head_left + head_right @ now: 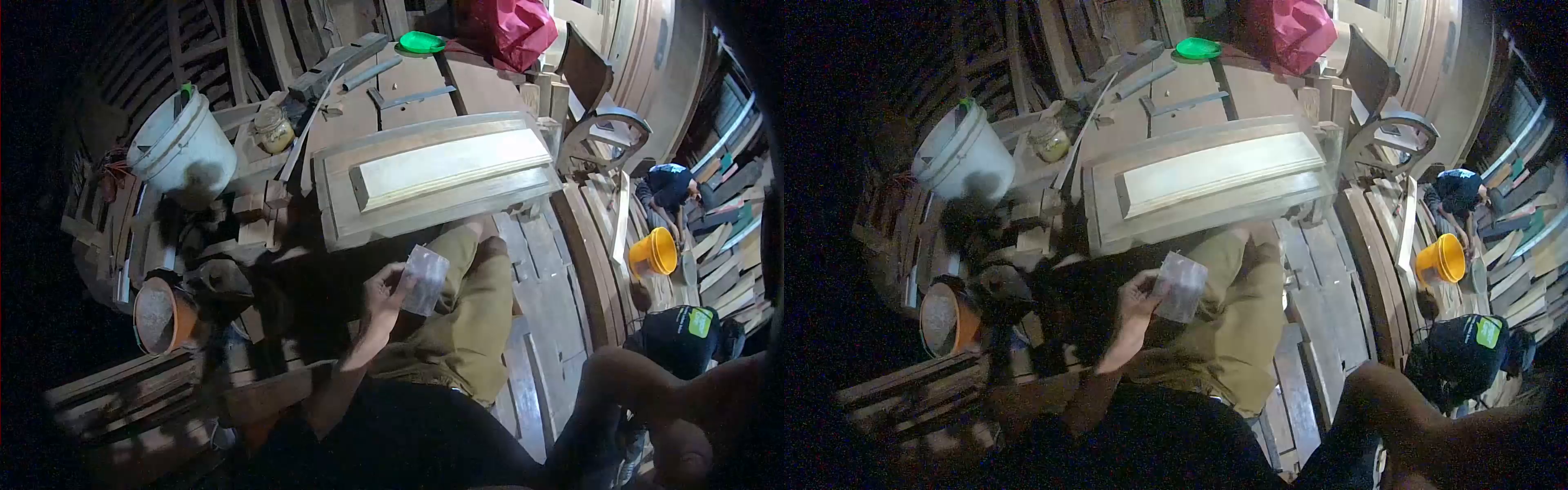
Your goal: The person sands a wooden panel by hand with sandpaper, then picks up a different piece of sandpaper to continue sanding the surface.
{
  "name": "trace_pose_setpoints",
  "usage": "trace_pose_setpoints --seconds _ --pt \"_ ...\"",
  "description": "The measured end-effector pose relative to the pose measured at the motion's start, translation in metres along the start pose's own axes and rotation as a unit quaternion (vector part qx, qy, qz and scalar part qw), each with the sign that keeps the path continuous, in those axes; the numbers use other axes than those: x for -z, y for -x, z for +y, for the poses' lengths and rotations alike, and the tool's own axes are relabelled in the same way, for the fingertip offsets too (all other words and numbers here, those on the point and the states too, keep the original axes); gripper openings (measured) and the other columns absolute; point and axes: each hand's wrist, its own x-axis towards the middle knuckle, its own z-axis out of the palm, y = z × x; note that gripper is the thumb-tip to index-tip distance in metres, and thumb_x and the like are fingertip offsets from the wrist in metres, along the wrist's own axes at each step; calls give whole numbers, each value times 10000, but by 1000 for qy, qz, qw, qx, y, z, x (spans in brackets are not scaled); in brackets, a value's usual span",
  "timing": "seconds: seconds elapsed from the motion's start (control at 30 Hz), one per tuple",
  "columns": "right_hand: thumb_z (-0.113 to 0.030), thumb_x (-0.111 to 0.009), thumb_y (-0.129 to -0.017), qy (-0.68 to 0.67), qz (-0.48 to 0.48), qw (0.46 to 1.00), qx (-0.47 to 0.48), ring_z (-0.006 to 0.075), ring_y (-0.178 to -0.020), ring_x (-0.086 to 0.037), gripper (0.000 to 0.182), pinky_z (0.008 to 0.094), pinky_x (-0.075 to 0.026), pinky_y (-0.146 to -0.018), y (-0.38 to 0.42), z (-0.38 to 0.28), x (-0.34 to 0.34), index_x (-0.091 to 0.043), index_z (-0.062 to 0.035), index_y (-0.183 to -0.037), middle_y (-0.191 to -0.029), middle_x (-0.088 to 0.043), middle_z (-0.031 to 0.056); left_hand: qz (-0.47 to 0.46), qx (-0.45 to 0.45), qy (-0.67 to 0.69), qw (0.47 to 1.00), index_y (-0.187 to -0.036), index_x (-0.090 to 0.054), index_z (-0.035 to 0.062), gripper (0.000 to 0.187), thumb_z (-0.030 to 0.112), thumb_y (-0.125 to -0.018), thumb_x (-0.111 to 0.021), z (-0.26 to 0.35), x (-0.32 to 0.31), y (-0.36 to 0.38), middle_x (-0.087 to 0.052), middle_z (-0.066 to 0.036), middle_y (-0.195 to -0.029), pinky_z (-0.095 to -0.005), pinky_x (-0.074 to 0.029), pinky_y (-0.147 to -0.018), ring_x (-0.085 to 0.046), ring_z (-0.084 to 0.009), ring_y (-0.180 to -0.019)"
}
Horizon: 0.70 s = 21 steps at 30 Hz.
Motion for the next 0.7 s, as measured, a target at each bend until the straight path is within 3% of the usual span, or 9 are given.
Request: trace_pose_setpoints --seconds 0.17,0.3,0.47,0.6,0.7 --pt "-206 -608 -1038 15 -41 999 10 324 -1372 -527 619 470 -393 -1169 -15 -4 8 -400 58 -1558 -1491 -545 238 39 -6 1 999 -1128 -741 24 282 259 -979 -786 5 14 0 -701 39 -958 -241 -488 -796 -594 -44 -859" --pt "-208 -605 -1040 24 -66 998 3 318 -1366 -529 621 464 -399 -1162 -24 -4 14 -394 57 -1561 -1490 -545 236 49 -18 5 999 -1154 -744 39 347 313 -954 -814 6 24 -6 -721 19 -1002 -260 -490 -838 -613 -58 -914" --pt "-212 -600 -1043 21 -100 995 -17 310 -1359 -532 624 457 -405 -1153 -29 3 0 -386 55 -1565 -1489 -544 234 65 -46 29 996 -1188 -734 17 328 199 -928 -816 6 34 -17 -738 -20 -1057 -271 -507 -850 -648 -83 -927" --pt "-215 -596 -1045 20 -134 990 -40 304 -1353 -534 626 451 -410 -1146 -30 12 -15 -380 54 -1568 -1488 -543 232 94 -13 42 995 -1157 -739 16 294 181 -926 -814 10 41 -19 -740 -12 -1028 -287 -495 -872 -654 -103 -917" --pt "-217 -594 -1046 21 -162 985 -57 300 -1348 -535 628 447 -414 -1141 -27 22 -31 -375 53 -1570 -1487 -542 231 59 -23 77 995 -1226 -702 6 324 166 -957 -788 23 42 -14 -737 -24 -1068 -276 -521 -856 -660 -84 -940"
